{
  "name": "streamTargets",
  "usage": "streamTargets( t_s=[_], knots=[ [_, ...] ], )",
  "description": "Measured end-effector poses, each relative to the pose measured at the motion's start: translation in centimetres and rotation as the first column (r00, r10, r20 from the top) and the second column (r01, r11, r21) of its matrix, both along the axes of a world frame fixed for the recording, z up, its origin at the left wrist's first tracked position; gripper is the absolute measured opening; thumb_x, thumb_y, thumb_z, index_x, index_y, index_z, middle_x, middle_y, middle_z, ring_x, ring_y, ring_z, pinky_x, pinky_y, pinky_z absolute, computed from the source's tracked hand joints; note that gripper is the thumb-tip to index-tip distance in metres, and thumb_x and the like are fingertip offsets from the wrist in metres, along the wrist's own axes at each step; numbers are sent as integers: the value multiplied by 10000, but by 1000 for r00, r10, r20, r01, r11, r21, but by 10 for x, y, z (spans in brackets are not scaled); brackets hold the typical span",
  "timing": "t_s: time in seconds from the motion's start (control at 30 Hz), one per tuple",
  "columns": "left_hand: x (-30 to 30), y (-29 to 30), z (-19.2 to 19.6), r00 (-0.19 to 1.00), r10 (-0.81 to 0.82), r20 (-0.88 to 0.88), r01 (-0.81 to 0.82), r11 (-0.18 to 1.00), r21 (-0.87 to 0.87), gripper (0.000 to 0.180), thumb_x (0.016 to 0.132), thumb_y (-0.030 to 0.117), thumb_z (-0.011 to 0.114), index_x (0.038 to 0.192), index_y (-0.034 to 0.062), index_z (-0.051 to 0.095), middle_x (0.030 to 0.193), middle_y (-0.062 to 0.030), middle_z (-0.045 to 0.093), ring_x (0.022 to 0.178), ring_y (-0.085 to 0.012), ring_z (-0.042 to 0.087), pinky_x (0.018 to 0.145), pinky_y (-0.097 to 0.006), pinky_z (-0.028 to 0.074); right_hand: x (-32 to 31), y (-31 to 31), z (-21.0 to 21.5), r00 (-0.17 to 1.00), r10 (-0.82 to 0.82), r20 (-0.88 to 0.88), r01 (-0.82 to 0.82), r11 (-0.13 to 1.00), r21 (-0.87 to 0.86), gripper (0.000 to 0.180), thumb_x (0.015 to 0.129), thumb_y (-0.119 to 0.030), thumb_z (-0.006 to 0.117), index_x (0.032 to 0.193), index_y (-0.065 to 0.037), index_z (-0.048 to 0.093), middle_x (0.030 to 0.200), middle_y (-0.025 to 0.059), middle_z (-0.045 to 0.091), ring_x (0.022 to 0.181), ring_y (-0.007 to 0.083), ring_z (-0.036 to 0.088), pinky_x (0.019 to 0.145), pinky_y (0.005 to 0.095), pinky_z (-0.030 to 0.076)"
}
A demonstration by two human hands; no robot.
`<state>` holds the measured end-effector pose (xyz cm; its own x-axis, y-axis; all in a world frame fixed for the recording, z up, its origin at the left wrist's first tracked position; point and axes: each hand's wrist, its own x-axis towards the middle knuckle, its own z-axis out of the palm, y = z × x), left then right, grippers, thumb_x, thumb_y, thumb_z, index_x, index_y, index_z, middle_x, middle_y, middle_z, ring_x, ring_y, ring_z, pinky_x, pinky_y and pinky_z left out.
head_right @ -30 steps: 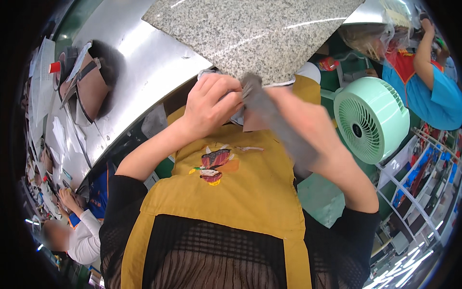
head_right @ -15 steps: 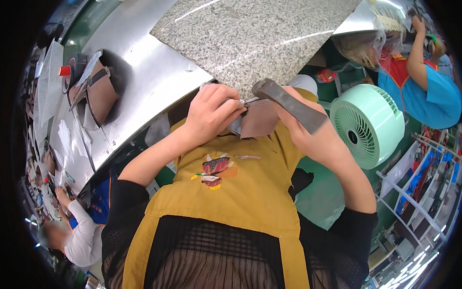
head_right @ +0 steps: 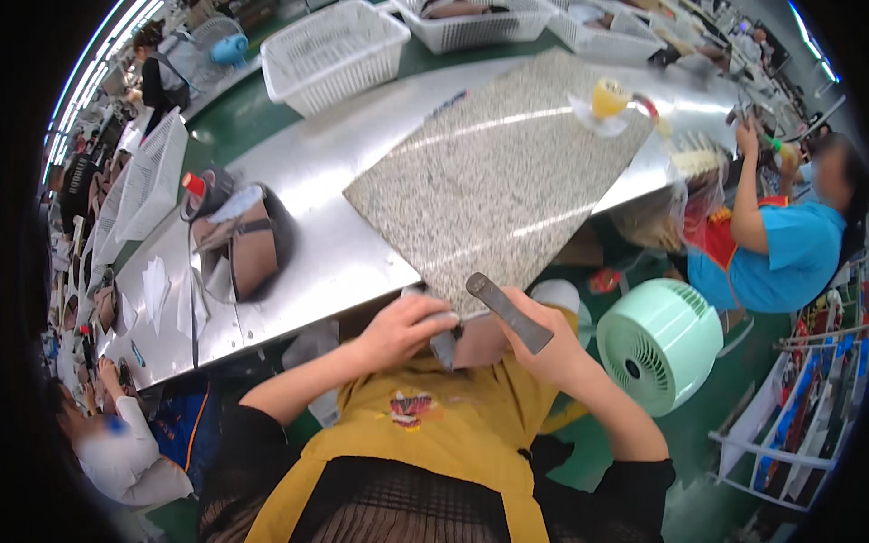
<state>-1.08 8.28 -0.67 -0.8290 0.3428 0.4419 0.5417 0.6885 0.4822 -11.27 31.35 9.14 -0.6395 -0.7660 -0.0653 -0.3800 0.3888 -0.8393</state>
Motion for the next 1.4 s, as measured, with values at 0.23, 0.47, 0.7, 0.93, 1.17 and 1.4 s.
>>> streamTargets(
  t_s=[0.23,0.47,0.7,0.93,1.17,1.4],
  knots=[
    [24,-3,44,928,-177,329,181,983,19,152,876,194,605,1019,146,628,879,-38,610,807,-233,586,711,-339,466,-54,-19,-40,778,-87,-623,116,993,7,254,890,-223,570,1078,-55,541,946,143,634,818,337,627,669,416,511],
    [79,-50,115,792,89,604,-341,885,317,177,897,153,571,1050,78,619,883,-86,657,799,-163,639,748,-296,499,-97,-23,-66,640,-37,-768,200,972,120,268,857,-282,605,1054,-103,576,936,91,614,864,302,622,679,386,504],
    [61,-67,120,856,128,501,-515,289,807,195,965,164,510,1098,27,550,993,-34,610,860,-62,571,763,-187,465,-41,-47,-35,996,-78,52,93,914,-395,431,951,-375,517,1192,-22,574,1112,91,603,1017,186,578,867,301,441],
    [33,-34,102,881,233,411,-465,277,841,191,957,169,536,1081,27,568,979,-28,614,889,-69,556,780,-213,462,9,-68,-13,978,-181,104,209,836,-507,432,902,-273,631,1195,31,537,1065,66,623,950,120,559,849,257,440],
    [31,-34,87,871,257,419,-486,319,814,199,961,199,531,1075,38,554,952,-27,580,913,-68,506,815,-217,425,10,-69,-17,952,-305,-15,269,862,-430,270,885,-106,607,1113,31,565,958,74,645,876,114,577,814,249,451],
    [37,-42,84,870,193,454,-486,175,856,203,967,197,520,1095,40,535,995,-35,578,917,-66,506,806,-215,423,0,-90,-22,956,-291,46,279,845,-455,243,975,-212,511,1009,21,573,781,-30,513,713,48,392,637,200,356]
  ],
)
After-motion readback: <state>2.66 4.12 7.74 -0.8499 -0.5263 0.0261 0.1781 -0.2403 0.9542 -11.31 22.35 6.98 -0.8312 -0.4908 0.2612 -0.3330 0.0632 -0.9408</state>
